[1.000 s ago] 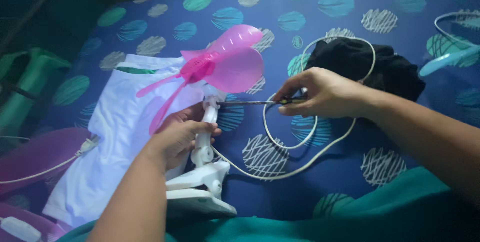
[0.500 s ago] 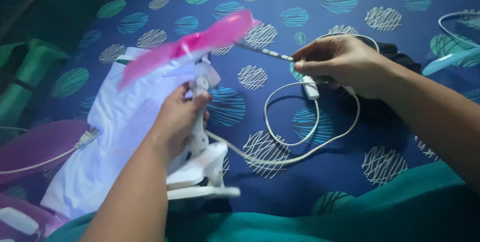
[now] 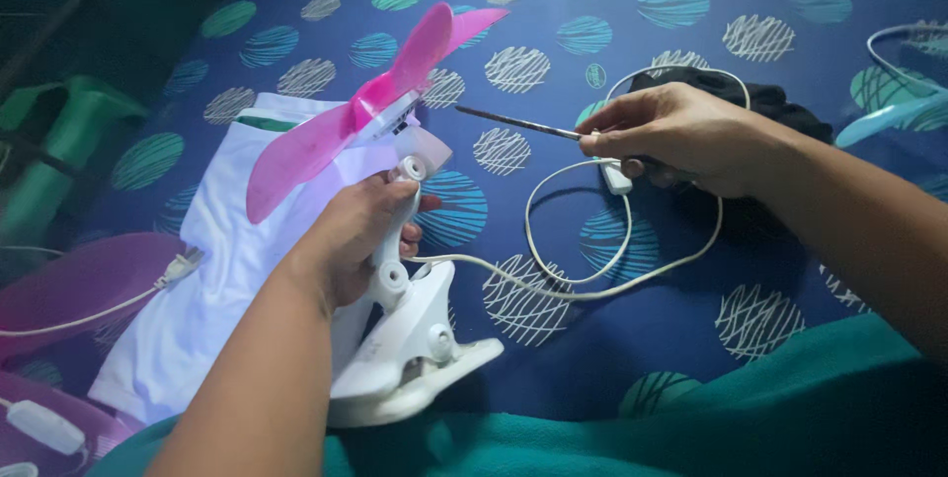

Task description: The person uses a screwdriver to remove screws from the base and neck of a small pink electric fan. They then detach the fan head from the stand and place it aside. The person then picks up a second, light blue fan and begins to unscrew its base.

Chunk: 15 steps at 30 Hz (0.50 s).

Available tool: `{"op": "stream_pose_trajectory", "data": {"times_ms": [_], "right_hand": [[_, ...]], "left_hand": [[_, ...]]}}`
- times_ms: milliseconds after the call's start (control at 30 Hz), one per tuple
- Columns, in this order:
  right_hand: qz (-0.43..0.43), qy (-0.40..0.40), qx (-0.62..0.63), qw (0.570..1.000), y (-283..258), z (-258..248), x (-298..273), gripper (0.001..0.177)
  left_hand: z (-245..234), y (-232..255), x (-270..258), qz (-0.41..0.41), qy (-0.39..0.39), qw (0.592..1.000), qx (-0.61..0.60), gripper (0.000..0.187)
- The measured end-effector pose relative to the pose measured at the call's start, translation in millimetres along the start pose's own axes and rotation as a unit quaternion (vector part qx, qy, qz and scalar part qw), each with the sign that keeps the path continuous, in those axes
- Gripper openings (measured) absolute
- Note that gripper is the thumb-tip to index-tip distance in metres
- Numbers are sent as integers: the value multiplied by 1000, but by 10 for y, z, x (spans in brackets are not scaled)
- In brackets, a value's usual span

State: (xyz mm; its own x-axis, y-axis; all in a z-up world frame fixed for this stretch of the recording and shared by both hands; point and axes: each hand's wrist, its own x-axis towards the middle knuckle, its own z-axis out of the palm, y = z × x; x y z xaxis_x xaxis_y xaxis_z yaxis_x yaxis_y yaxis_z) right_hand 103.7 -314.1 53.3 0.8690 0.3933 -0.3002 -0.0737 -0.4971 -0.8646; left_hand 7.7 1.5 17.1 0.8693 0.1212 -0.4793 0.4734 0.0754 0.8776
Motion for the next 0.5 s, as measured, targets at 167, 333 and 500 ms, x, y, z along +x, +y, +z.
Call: {"op": "stream_pose_trajectory", "data": {"times_ms": [167,333,500], "right_hand": [[23,-8,-13,1000,66,37,66,46],[84,-30,34,995,202,78,120,49],[160,-134,69,976,228,431,-26,55]], "left_hand": [[42,-69,79,-6,-74,996,-51,38],[56,-133,220,-4,-112,986,-125,40],[134,-113,336,27,-81,977,-194,36]]}}
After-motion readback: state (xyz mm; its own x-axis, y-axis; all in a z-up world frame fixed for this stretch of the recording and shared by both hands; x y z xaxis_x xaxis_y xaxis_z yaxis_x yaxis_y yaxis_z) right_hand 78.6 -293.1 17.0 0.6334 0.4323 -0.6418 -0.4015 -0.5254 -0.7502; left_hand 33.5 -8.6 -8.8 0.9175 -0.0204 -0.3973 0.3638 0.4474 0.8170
